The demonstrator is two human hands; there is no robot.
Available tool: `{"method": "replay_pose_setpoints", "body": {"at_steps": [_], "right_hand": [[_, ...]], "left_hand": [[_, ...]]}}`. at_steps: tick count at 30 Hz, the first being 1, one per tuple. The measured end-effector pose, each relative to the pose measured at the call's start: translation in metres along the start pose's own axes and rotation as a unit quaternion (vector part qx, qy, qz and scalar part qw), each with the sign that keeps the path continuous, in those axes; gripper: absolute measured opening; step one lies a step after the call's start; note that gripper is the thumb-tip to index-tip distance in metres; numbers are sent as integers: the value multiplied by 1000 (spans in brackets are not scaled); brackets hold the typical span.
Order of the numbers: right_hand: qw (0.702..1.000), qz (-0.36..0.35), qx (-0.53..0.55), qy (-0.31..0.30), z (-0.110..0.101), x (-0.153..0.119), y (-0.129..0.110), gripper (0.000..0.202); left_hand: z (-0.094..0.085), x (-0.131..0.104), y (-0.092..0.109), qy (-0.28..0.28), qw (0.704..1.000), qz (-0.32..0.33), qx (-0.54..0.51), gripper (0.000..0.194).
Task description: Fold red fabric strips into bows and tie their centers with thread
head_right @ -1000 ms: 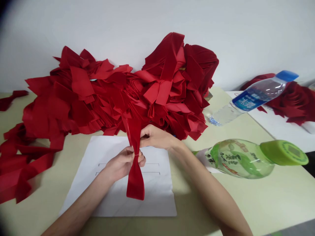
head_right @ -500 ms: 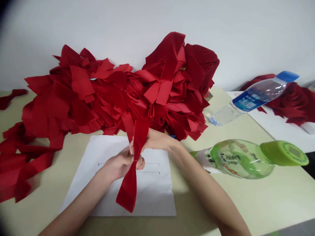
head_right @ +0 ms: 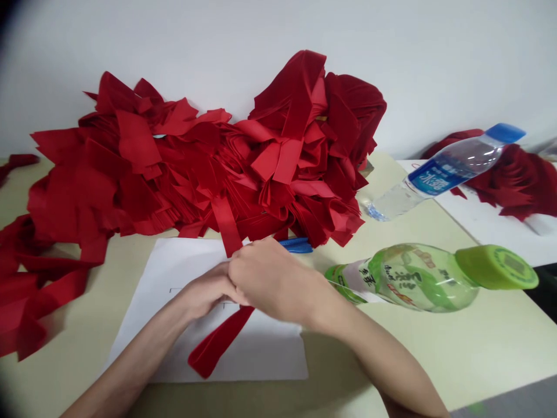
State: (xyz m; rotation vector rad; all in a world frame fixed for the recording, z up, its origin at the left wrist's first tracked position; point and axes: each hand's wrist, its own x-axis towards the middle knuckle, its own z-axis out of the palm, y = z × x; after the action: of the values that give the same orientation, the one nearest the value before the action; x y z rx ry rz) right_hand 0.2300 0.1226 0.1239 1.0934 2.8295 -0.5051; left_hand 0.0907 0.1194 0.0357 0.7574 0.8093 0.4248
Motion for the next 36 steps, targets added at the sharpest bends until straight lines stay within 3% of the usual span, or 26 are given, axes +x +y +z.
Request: {"method": "replay_pose_setpoints", "body": {"at_steps": [3,6,9,14,23,28,32,36], "right_hand": [[995,29,-76,55,7,-6,-12,16],[986,117,-65,102,10,-6,-10,14],[975,166,50,140,8,-7,-1,18],[942,172,232,170,13,-9,10,14],[908,151,353,165,21,-8,18,17],[880,161,427,130,17,-5,22,19],[843,100,520,90,18,-1,26,19],[810,42,582,59,22,1,28,14]], "left_hand": [[-10,3,0,54,997,28,-40,20],[-20,1,5,66,993,43,-82,25],[-25,-2,13,67,988,60,-126,31],[-23,-1,15,55,978,81,-183,40],[-28,2,7,26,968,96,-231,33],[-26,-1,7,-21,965,126,-229,29],[-25,-1,6,-77,971,123,-192,23],[-22,-1,3,-147,976,76,-140,22]]}}
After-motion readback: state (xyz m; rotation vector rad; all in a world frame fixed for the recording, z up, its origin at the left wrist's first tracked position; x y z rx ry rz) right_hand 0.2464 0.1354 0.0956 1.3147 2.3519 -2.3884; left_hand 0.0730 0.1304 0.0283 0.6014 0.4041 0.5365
